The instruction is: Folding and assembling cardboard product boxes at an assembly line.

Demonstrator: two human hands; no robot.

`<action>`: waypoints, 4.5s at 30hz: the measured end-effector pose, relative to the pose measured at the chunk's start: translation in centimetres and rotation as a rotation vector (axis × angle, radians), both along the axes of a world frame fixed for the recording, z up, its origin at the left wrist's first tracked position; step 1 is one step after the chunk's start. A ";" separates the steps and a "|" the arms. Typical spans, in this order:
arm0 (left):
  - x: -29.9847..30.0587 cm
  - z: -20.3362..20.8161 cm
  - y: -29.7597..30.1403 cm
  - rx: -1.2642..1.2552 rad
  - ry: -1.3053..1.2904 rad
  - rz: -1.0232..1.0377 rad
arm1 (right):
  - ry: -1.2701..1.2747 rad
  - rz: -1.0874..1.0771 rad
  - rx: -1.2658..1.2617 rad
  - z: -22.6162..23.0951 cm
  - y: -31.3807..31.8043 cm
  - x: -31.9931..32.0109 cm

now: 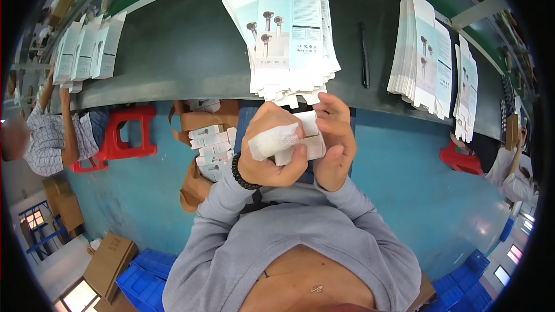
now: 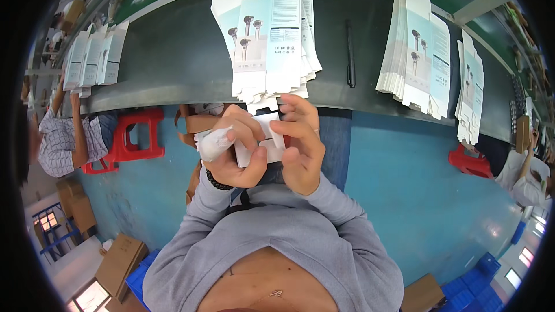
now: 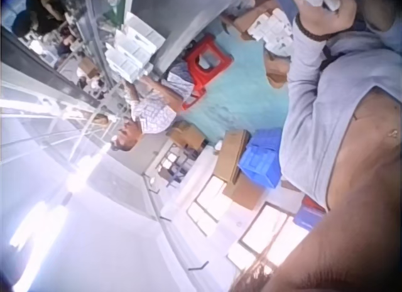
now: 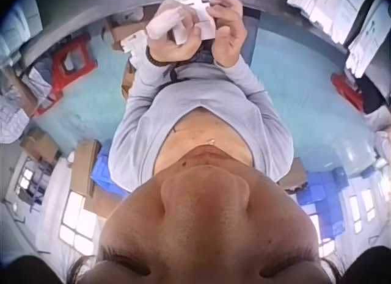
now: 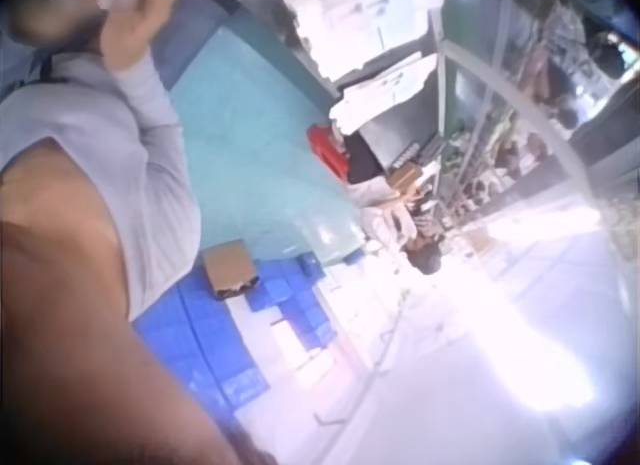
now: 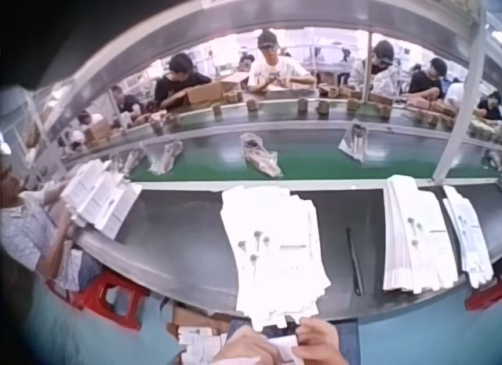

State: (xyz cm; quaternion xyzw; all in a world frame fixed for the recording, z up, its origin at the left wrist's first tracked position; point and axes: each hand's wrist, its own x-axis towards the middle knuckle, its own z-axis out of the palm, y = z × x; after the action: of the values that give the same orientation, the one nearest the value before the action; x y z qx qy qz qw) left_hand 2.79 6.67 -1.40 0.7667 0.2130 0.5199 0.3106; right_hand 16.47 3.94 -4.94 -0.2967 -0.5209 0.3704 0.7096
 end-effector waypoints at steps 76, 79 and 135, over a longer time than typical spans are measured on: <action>-5.5 5.9 2.6 0.316 0.815 0.125 | -0.170 0.478 -0.254 5.4 0.7 3.6; -5.2 5.7 2.2 0.251 0.829 0.066 | -0.387 0.417 -0.168 6.0 0.9 3.8; -3.7 2.4 0.1 -0.005 0.540 0.225 | -0.194 0.272 -0.229 -0.8 1.1 -0.8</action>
State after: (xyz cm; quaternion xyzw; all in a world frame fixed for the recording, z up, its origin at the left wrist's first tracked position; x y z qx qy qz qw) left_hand -0.90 6.76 1.04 0.8483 0.3730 0.3274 0.1848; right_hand 15.64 5.04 -5.77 -0.3367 -0.5767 0.4893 0.5610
